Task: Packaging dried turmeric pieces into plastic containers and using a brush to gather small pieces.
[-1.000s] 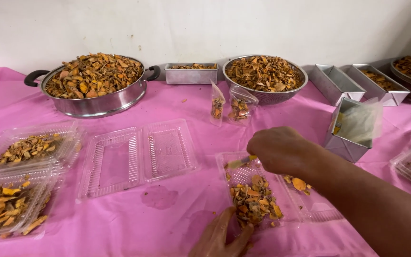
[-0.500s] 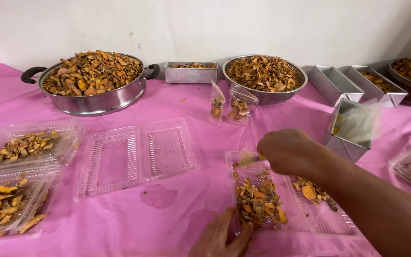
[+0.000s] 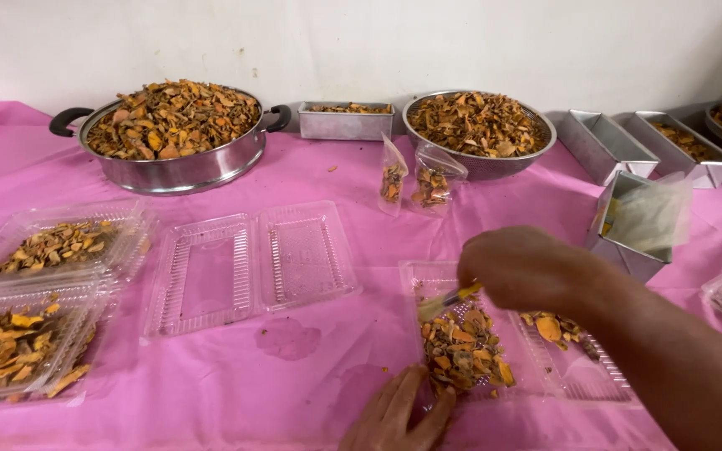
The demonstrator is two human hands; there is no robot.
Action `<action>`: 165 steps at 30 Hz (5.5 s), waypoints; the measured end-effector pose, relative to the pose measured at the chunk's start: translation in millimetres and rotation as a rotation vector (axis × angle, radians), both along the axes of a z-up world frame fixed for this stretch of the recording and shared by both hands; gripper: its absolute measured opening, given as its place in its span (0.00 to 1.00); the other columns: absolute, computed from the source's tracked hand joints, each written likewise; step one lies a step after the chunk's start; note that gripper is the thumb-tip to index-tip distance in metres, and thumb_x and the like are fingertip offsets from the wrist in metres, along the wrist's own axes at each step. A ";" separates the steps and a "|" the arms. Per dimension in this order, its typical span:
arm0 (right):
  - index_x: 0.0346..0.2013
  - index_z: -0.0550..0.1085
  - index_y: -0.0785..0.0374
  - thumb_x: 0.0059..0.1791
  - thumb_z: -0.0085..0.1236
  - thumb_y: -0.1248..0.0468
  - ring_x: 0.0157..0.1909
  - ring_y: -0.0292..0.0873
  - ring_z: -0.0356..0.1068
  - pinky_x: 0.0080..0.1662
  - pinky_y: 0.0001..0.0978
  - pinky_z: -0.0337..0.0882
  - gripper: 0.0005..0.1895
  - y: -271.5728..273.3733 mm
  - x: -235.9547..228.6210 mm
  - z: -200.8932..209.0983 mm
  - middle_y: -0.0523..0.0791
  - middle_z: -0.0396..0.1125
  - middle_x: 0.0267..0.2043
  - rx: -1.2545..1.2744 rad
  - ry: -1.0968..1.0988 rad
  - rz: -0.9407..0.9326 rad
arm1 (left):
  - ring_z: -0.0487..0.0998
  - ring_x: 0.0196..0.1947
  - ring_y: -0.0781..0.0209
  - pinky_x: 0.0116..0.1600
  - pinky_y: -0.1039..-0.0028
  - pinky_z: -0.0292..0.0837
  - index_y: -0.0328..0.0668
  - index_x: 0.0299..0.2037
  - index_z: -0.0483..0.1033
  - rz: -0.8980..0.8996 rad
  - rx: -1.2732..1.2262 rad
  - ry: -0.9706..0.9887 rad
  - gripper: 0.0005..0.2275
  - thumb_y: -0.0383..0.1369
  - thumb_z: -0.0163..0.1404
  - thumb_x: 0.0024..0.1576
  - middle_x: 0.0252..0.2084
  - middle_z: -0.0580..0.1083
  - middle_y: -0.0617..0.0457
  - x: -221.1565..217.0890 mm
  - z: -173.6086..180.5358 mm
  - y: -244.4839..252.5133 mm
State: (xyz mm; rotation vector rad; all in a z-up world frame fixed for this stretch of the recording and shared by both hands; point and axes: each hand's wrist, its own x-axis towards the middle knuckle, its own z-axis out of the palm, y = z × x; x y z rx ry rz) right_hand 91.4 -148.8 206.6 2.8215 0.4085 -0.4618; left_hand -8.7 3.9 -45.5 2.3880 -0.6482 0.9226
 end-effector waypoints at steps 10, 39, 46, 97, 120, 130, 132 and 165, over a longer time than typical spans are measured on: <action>0.17 0.65 0.56 0.35 0.43 0.72 0.23 0.34 0.53 0.26 0.31 0.51 0.07 -46.5 -5.8 2.0 0.35 0.55 0.18 -0.179 0.036 -0.002 | 0.75 0.61 0.48 0.54 0.57 0.77 0.50 0.63 0.71 -0.024 -0.176 0.354 0.24 0.52 0.55 0.61 0.62 0.74 0.50 6.1 -21.9 -7.4; 0.35 0.77 0.55 0.49 0.44 0.69 0.37 0.41 0.76 0.34 0.40 0.75 0.12 -44.9 4.7 -26.5 0.37 0.73 0.35 -0.155 -0.155 0.058 | 0.74 0.57 0.37 0.34 0.52 0.82 0.64 0.64 0.69 -0.110 0.094 0.117 0.25 0.47 0.61 0.57 0.66 0.66 0.42 8.3 -15.8 5.8; 0.18 0.54 0.56 0.36 0.42 0.71 0.24 0.37 0.50 0.29 0.39 0.53 0.09 -63.7 -31.4 -15.1 0.39 0.51 0.20 -0.173 -0.011 0.087 | 0.71 0.62 0.35 0.36 0.48 0.83 0.61 0.66 0.67 -0.159 0.110 0.144 0.25 0.48 0.59 0.59 0.67 0.63 0.40 9.4 -17.3 8.1; 0.51 0.77 0.47 0.45 0.53 0.61 0.43 0.55 0.80 0.45 0.52 0.77 0.20 -104.9 49.5 -122.9 0.46 0.79 0.40 0.922 -0.494 -0.272 | 0.82 0.50 0.40 0.54 0.58 0.79 0.35 0.45 0.83 -0.246 0.210 0.876 0.09 0.30 0.56 0.58 0.44 0.81 0.38 150.6 166.7 -37.8; 0.52 0.83 0.66 0.50 0.55 0.68 0.25 0.44 0.86 0.30 0.33 0.89 0.18 -159.5 69.9 -82.7 0.52 0.84 0.26 1.348 0.286 0.065 | 0.81 0.50 0.61 0.56 0.72 0.74 0.58 0.67 0.70 -0.422 0.210 1.127 0.25 0.26 0.49 0.58 0.58 0.78 0.57 152.8 174.8 -9.9; 0.74 0.49 0.70 0.47 0.77 0.23 0.54 0.47 0.80 0.55 0.38 0.78 0.69 -153.3 43.0 -52.2 0.53 0.65 0.67 1.606 0.519 0.458 | 0.76 0.30 0.70 0.35 0.80 0.69 0.45 0.67 0.73 -0.496 0.056 1.129 0.29 0.22 0.56 0.50 0.34 0.80 0.59 161.7 171.3 0.9; 0.74 0.51 0.69 0.46 0.82 0.39 0.53 0.50 0.78 0.53 0.42 0.75 0.61 -150.8 36.8 -55.2 0.57 0.70 0.57 1.669 0.583 0.424 | 0.78 0.32 0.69 0.39 0.79 0.71 0.45 0.66 0.73 -0.482 0.065 1.120 0.28 0.23 0.56 0.51 0.35 0.80 0.58 163.3 171.5 0.6; 0.37 0.78 0.73 0.59 0.54 0.62 0.16 0.46 0.63 0.18 0.34 0.60 0.15 -133.7 60.3 -92.5 0.54 0.68 0.22 2.117 -0.270 -0.524 | 0.78 0.32 0.66 0.32 0.82 0.76 0.44 0.59 0.77 -0.195 -0.551 1.024 0.18 0.20 0.53 0.58 0.48 0.80 0.48 176.9 145.5 -22.5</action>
